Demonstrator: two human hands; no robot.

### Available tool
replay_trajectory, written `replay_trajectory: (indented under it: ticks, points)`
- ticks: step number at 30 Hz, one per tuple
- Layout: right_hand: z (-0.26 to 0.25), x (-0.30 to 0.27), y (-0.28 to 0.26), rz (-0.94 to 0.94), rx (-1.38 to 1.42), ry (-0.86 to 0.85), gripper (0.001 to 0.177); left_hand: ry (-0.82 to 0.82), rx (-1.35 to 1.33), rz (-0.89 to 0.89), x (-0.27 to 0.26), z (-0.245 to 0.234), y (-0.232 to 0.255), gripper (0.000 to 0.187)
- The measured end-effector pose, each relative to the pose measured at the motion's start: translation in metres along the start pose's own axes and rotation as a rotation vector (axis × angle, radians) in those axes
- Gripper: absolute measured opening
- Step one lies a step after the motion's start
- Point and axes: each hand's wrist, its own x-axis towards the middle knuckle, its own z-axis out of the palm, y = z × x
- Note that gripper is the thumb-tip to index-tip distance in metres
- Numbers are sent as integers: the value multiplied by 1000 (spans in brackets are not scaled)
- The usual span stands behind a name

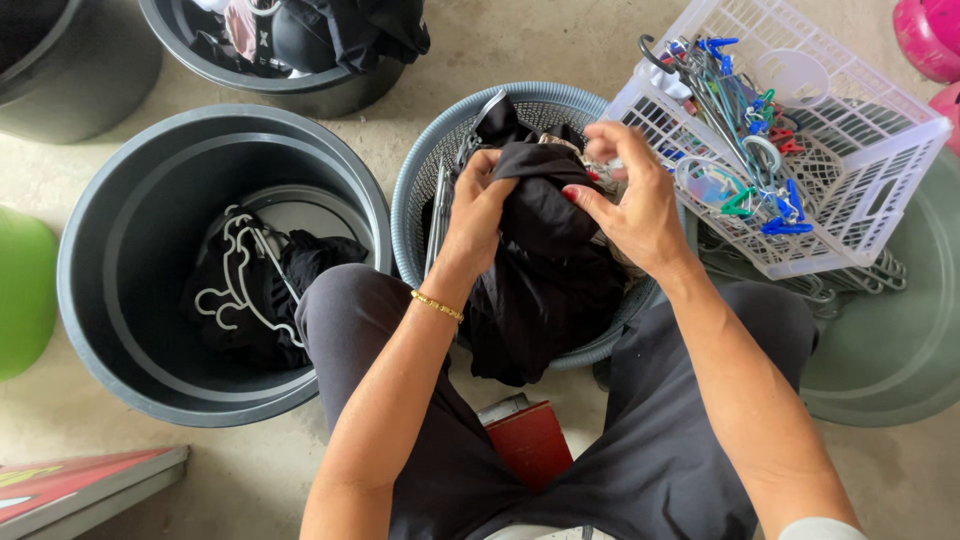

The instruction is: The person sorts through clothes in a laundry basket, picking up a black garment and placing it onto a hanger.

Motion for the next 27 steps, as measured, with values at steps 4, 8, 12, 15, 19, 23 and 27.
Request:
replay_trajectory:
  ticks: [4,8,12,15,19,23,27]
  points:
    - [1,8,15,453,646,-51,12,-100,404,162,-6,11,10,21]
    - [-6,6,33,551,1135,5,7,-79,816,374,-18,24,20,42]
    - [-4,5,26,481,962,58,16,148,1023,858,-34,41,38,44]
    - [1,9,13,333,809,98,26,115,1111,1049,-44,48,48,28]
    - [2,5,11,270,751,38,21,1,1247,908,-49,51,42,33]
    - [-1,5,16,269,842,-37,16,-44,1056,773,-46,46,37,37]
    - [-1,7,21,294,899,-59,14,-176,932,651,-33,37,25,26]
